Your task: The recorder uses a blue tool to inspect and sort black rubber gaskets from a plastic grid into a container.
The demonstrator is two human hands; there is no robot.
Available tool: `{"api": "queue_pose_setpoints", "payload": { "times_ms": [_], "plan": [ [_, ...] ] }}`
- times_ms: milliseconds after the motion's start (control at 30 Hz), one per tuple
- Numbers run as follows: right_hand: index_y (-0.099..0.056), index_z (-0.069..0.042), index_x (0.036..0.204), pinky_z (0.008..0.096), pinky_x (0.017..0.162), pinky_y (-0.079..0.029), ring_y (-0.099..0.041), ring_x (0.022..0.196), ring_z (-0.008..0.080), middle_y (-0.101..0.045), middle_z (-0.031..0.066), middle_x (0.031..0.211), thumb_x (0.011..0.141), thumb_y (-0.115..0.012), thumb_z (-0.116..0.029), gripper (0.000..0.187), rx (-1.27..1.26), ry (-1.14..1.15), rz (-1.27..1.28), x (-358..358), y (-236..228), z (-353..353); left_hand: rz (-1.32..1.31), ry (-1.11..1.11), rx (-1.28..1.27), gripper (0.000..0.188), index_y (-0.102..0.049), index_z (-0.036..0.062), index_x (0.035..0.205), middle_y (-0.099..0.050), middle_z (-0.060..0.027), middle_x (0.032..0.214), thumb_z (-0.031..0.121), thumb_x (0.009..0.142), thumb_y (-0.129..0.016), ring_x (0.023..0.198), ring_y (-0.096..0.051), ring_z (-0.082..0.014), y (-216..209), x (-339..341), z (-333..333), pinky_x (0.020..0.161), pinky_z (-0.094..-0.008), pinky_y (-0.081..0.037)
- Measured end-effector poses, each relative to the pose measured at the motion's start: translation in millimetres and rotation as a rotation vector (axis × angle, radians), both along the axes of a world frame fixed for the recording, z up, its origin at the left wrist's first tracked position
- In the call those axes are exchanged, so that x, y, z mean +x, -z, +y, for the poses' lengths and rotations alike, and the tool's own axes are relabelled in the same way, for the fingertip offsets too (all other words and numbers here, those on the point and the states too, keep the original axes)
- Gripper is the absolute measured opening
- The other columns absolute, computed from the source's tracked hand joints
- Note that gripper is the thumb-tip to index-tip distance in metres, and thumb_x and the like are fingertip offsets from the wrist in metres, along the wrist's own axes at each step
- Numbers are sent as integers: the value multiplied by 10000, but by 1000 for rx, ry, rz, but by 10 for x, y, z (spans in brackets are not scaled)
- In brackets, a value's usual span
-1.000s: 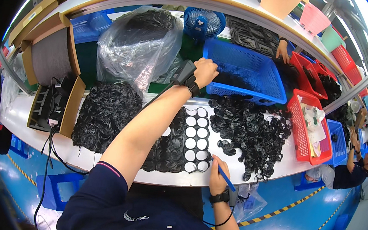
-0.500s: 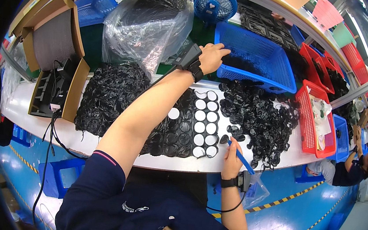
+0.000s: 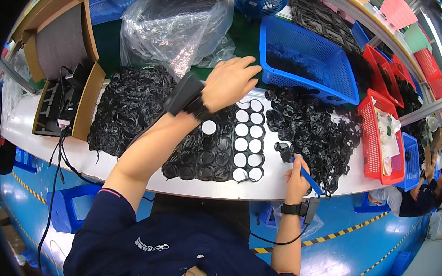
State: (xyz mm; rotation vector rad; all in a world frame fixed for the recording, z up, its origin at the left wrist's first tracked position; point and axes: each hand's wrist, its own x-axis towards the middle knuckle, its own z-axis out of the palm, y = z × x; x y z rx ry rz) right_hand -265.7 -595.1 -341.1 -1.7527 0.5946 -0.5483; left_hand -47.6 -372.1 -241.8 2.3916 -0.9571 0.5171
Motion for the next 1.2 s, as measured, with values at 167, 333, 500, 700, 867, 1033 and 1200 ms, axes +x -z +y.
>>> {"api": "queue_pose_setpoints", "payload": {
  "times_ms": [167,333,500,700,867,1033,1200],
  "plan": [
    [-622,-30,1248,208,470,-433,-536,511,57,-698,110,912,992,-561,-305,381,-134,-115,213,34,-84,-87,-27,-21,-120,252,-648,41,1097,-616,-124,1181,129,861,-650,1082,-588,-304,117,-930,700,887,-414,-460],
    [-597,-51,1287,203,448,-420,-541,499,65,-678,125,1036,997,-522,-399,459,6,-121,222,7,-395,-245,84,-49,-135,229,-659,20,1060,-647,-106,1078,58,834,-659,982,-620,-284,524,-1729,1179,854,-401,-464],
    [-689,-2,1123,277,633,-461,-583,715,130,-648,93,954,974,-592,-177,250,-610,-35,16,-1,-308,-30,159,2,-202,199,-672,-3,984,-654,-99,970,5,786,-689,943,-618,-275,707,-2139,1363,831,-393,-475],
    [-674,1,1107,212,587,-440,-572,667,76,-641,42,821,961,-611,-161,226,23,-492,134,-265,-259,998,80,85,-232,238,-670,-5,992,-639,-92,990,5,756,-698,986,-604,-256,823,-2149,1200,878,-406,-479],
    [-678,12,1090,226,648,-479,-609,718,95,-666,60,873,937,-644,-120,205,74,-506,132,-377,-115,1311,73,104,-158,281,-675,21,1054,-627,-69,1038,43,774,-674,1043,-576,-242,889,-2074,1042,941,-407,-435],
    [-681,15,1085,234,674,-494,-624,754,111,-685,79,916,933,-648,-116,203,69,-533,151,-349,-64,1358,81,102,-43,299,-681,76,1080,-607,-54,1077,75,781,-671,1093,-548,-225,1023,-2128,1088,986,-426,-394],
    [-691,11,1061,250,691,-499,-636,792,136,-699,103,936,924,-656,-111,187,15,-536,163,-334,-28,1363,92,104,-41,298,-681,87,1083,-602,-49,1094,91,785,-658,1101,-543,-225,1011,-2121,1091,1003,-436,-382]
  ]
}}
